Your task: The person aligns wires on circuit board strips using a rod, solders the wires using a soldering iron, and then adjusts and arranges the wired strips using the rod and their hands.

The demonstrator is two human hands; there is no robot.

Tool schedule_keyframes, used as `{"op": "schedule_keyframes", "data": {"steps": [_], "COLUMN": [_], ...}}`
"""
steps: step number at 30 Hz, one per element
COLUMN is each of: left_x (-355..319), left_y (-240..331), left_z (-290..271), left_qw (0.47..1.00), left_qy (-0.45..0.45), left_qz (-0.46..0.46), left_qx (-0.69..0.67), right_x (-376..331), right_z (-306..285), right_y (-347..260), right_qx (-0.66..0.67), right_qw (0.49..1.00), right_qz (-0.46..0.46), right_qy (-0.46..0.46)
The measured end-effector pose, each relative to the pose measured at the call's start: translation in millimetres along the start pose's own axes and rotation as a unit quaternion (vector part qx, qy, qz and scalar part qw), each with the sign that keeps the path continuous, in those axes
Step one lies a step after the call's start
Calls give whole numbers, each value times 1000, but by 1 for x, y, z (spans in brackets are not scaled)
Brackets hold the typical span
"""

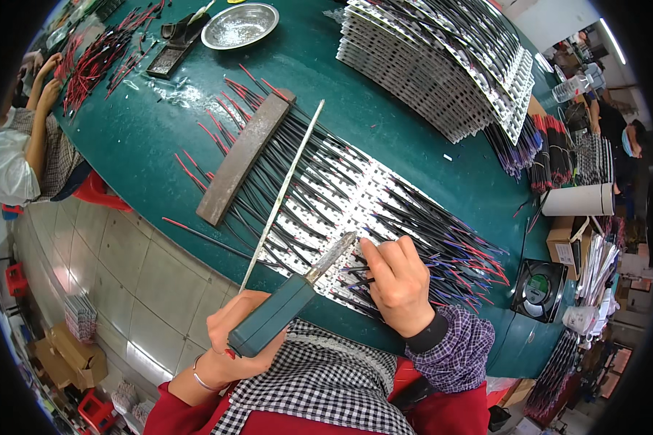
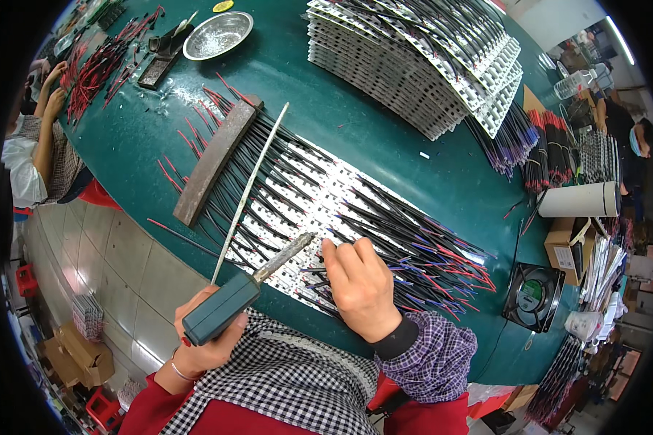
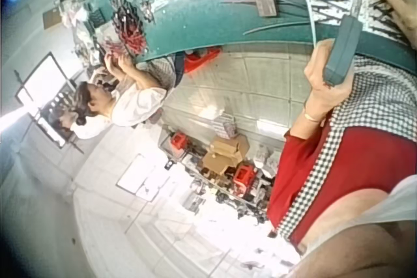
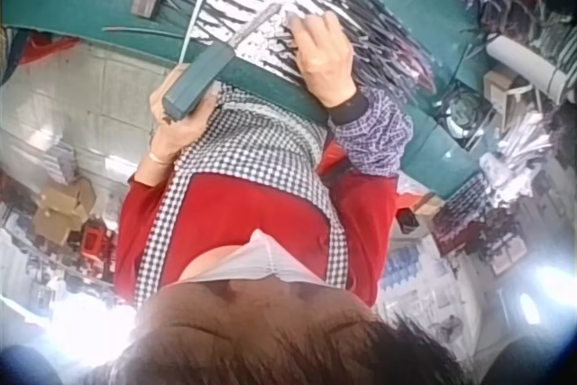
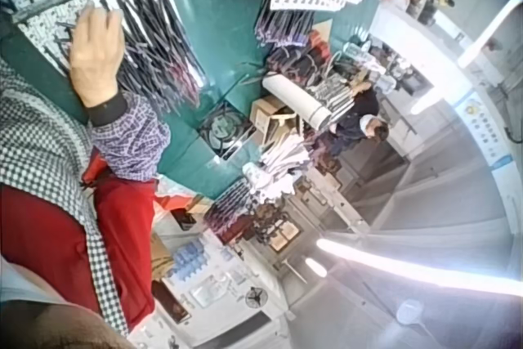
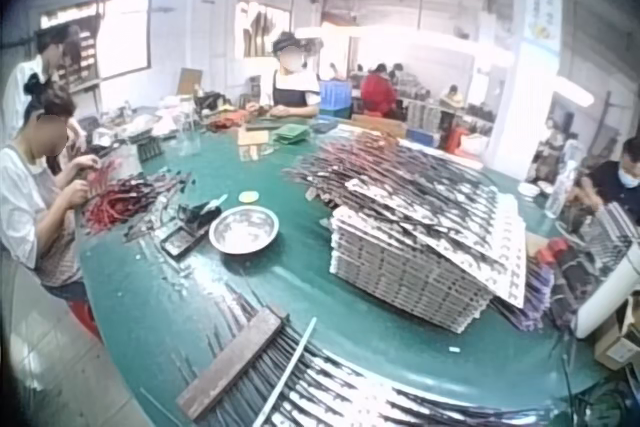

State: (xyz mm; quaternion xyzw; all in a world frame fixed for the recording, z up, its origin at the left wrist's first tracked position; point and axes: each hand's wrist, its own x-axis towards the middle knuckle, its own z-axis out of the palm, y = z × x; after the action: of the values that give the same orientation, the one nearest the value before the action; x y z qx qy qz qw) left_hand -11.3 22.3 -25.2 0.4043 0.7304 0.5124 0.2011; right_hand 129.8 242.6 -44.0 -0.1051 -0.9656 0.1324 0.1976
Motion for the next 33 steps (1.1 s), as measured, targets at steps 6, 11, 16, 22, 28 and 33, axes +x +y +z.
{"op": "schedule_keyframes", "data": {"steps": [6,11,16,22,28,33], "left_x": [1,1,0,5,5,-5], "left_y": [0,0,0,7,10,13], "left_z": [0,1,-2,-3,-6,-12], "left_qw": [1000,1000,999,998,999,999], "left_qy": [-11,-26,-41,-49,-48,-15], "left_qz": [1,-14,-17,-24,-19,-34], "left_qx": [5,-5,3,5,6,5], "right_x": [1,0,2,3,4,4], "right_z": [-3,-1,1,0,-1,-2], "right_y": [5,7,6,0,-1,-4], "right_qx": [92,78,17,-48,-57,-59], "right_qw": [994,996,1000,998,997,997], "right_qz": [49,36,-14,-51,-53,-51], "right_qy": [14,19,22,2,-3,-8]}}
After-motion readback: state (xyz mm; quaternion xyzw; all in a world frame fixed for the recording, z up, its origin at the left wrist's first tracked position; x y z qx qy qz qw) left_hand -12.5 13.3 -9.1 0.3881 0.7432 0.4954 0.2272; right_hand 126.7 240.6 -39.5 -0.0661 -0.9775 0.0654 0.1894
